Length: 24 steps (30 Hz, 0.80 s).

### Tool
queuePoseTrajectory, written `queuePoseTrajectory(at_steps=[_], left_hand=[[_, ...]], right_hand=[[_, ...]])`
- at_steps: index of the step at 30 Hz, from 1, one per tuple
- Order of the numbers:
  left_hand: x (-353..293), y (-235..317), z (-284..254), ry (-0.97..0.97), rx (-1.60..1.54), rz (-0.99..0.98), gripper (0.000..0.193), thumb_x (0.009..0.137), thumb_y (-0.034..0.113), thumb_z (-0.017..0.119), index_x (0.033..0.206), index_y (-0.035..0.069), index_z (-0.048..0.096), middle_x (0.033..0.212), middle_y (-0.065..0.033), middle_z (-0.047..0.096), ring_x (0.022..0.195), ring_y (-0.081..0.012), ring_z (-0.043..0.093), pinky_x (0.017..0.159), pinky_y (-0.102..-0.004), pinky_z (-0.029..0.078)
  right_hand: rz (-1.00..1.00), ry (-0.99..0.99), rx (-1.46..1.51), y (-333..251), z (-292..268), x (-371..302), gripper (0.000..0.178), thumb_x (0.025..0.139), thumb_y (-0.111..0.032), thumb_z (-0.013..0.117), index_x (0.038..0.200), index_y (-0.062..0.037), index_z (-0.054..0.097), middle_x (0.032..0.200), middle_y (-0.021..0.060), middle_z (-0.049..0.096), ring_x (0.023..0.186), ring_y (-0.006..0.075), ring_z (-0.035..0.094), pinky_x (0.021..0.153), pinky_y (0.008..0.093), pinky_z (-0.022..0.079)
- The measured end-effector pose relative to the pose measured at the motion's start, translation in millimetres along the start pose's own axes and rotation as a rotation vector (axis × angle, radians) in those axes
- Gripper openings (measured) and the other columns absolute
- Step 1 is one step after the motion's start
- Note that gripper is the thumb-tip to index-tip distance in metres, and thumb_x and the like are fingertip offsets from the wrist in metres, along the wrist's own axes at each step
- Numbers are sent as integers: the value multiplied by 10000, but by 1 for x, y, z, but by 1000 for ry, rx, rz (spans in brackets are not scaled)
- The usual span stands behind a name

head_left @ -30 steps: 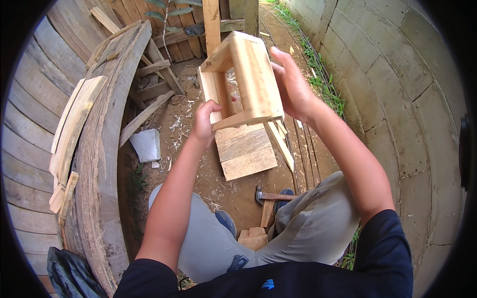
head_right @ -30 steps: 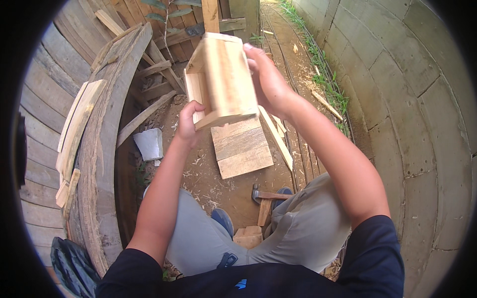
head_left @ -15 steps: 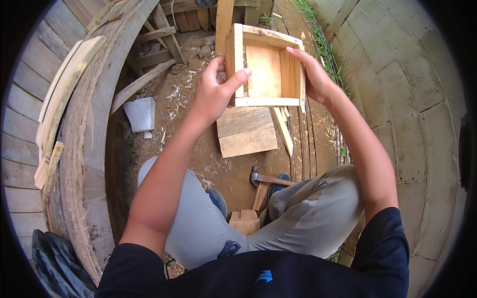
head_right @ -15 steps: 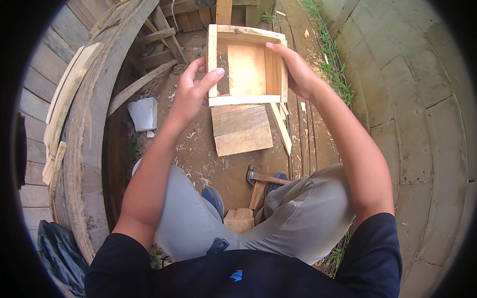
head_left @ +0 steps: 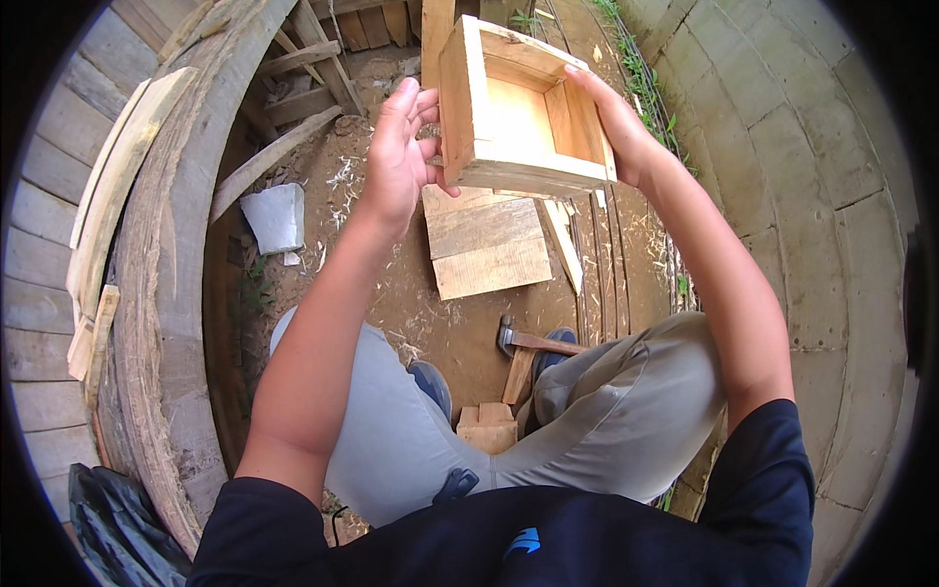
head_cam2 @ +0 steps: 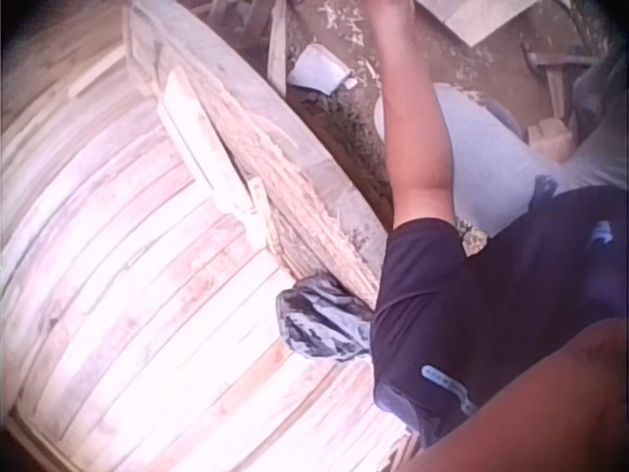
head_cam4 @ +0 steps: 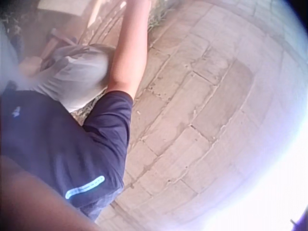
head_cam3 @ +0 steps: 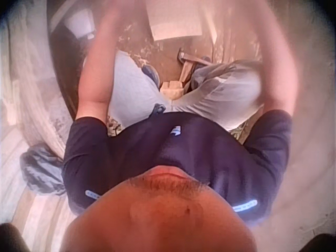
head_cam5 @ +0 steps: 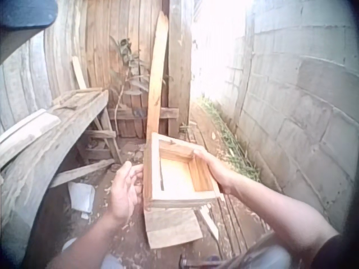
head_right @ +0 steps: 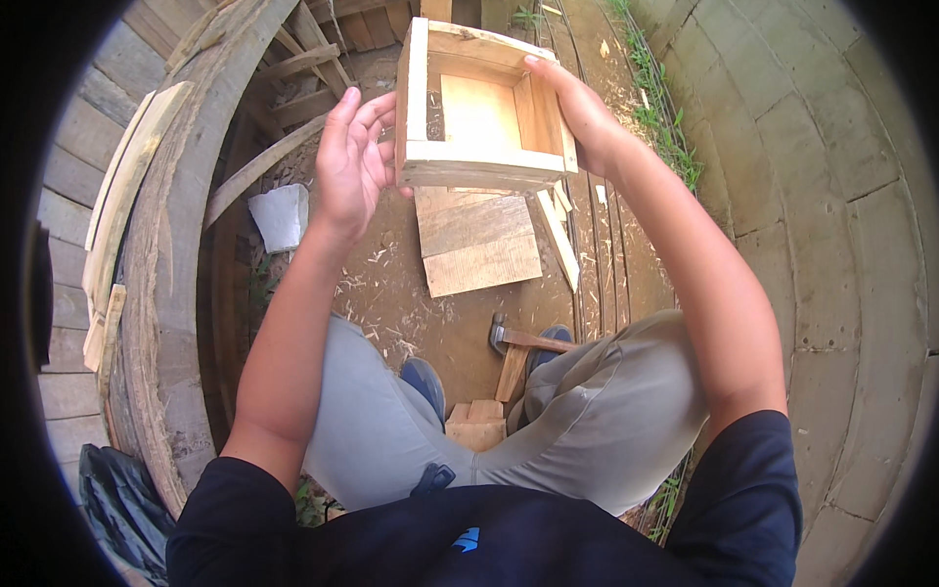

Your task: The person assembles a small wooden box by hammering nails into pre-cut wooden pieces. They repeatedly position the pieces, drive nails with a hammer, and inspect the joints to ensure alignment.

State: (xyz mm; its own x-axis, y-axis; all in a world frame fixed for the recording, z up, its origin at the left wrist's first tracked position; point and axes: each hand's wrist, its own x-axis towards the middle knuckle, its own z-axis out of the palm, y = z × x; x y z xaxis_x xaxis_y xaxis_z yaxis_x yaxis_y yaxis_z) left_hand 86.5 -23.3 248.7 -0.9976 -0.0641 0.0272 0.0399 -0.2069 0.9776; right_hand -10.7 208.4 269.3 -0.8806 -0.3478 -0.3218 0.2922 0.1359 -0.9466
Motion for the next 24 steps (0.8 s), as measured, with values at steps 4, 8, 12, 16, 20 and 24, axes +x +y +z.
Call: queuePoseTrajectory(at_steps=[4, 8, 12, 16, 20, 24], left_hand=[[1, -2, 4, -45, -73, 29, 934, 1016, 700, 288, 1477, -101, 427, 1328, -168, 562, 905, -185, 657, 572, -323, 554], [-1, -1, 3, -80, -85, 51, 926, 1040, 678, 221, 1506, -100, 406, 1438, -177, 552, 946, -179, 688, 628, -335, 551], [-1, -1, 3, -88, -92, 80, 943, 1036, 689, 198, 1504, -100, 414, 1441, -178, 552, 950, -188, 688, 631, -339, 547], [-2, 0, 3, -67, -98, 111, 940, 1037, 685, 200, 1485, -107, 435, 1372, -173, 582, 901, -184, 662, 608, -331, 548], [-2, 1, 8, -47, -107, 141, 920, 1046, 665, 207, 1456, -119, 462, 1254, -168, 618, 786, -166, 610, 571, -316, 557], [-2, 0, 6, -46, -89, 148, 893, 1054, 654, 214, 1460, -101, 466, 1236, -159, 622, 769, -168, 609, 566, -308, 535]], right_hand=[[14, -25, 28, 3, -9, 3, 664, 1015, -561, 521, 1449, -60, 483, 1304, 191, 657, 1128, 250, 711, 984, 409, 575], [40, -59, 45, 2, -10, 3, 650, 1019, -557, 508, 1438, -60, 493, 1275, 183, 676, 1099, 249, 723, 971, 410, 580], [36, -54, 31, 2, -11, 2, 646, 1025, -551, 493, 1431, -49, 497, 1291, 187, 675, 1104, 246, 722, 965, 410, 582], [51, -73, 75, 4, -11, 4, 679, 992, -580, 542, 1388, -28, 532, 1208, 176, 691, 1014, 230, 729, 882, 384, 604], [58, -104, 89, 6, -15, 8, 666, 1016, -557, 502, 1440, -44, 495, 1286, 188, 681, 1090, 248, 729, 961, 412, 584], [72, -130, 133, 7, -22, 11, 643, 1018, -526, 513, 1441, -42, 491, 1278, 181, 684, 1084, 245, 732, 960, 405, 586]])
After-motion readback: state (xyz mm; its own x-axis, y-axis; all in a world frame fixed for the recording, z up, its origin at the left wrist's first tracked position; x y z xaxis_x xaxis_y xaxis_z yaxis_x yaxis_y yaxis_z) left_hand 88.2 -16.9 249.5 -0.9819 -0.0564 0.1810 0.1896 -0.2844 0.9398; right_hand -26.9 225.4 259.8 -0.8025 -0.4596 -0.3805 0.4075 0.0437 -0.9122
